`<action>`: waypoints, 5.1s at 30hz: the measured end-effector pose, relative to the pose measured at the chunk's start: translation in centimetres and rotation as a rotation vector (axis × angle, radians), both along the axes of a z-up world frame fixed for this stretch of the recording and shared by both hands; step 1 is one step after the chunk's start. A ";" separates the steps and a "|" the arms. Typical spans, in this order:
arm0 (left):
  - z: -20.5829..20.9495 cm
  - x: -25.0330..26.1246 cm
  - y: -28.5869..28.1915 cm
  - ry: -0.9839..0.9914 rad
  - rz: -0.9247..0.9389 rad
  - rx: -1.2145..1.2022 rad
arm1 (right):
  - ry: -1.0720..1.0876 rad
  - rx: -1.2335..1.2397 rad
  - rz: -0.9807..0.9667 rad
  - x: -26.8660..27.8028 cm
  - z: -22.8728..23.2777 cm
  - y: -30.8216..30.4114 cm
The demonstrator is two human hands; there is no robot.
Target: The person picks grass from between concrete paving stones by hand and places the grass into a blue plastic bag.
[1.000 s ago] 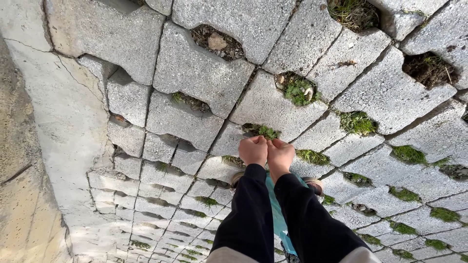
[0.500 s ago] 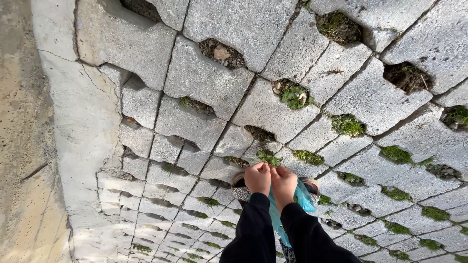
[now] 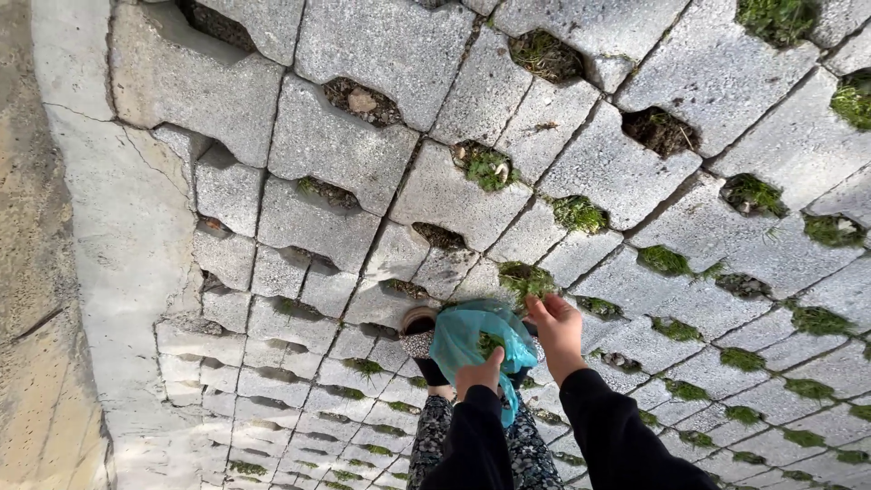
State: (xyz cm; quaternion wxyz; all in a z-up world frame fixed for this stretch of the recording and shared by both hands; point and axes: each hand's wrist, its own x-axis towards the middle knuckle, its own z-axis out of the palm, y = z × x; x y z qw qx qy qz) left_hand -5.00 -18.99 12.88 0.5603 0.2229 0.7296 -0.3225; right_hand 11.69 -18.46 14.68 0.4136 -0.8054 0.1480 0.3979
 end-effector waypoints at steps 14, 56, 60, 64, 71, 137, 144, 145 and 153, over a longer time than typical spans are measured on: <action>-4.5 3.3 -3.7 -0.072 -0.481 0.014 | 0.109 -0.009 -0.044 3.4 5.1 -3.9; 29.3 20.1 1.3 -0.754 0.394 0.408 | -0.095 -0.420 0.937 7.6 7.0 -8.7; 35.8 23.4 4.1 -0.760 0.398 0.405 | -0.248 -0.493 0.934 13.9 11.4 -9.6; 39.3 26.0 3.5 -0.828 0.348 0.396 | -0.404 -0.546 0.902 20.3 19.0 -10.1; 47.4 29.6 4.3 -0.955 0.262 0.306 | -0.698 -0.780 1.050 27.9 24.0 -13.3; 44.8 58.2 -38.5 -1.122 -0.540 0.429 | -0.440 0.504 -0.342 40.4 50.8 -47.9; 47.3 61.0 -45.3 -1.072 -0.683 0.288 | -0.407 0.420 -0.293 45.3 51.4 -58.0; 45.3 61.3 -45.7 -1.055 -0.688 0.292 | -0.392 0.427 -0.296 45.6 50.7 -58.1; 45.9 64.7 -48.8 -1.210 -0.624 0.246 | -0.396 0.476 -0.260 48.3 54.7 -61.5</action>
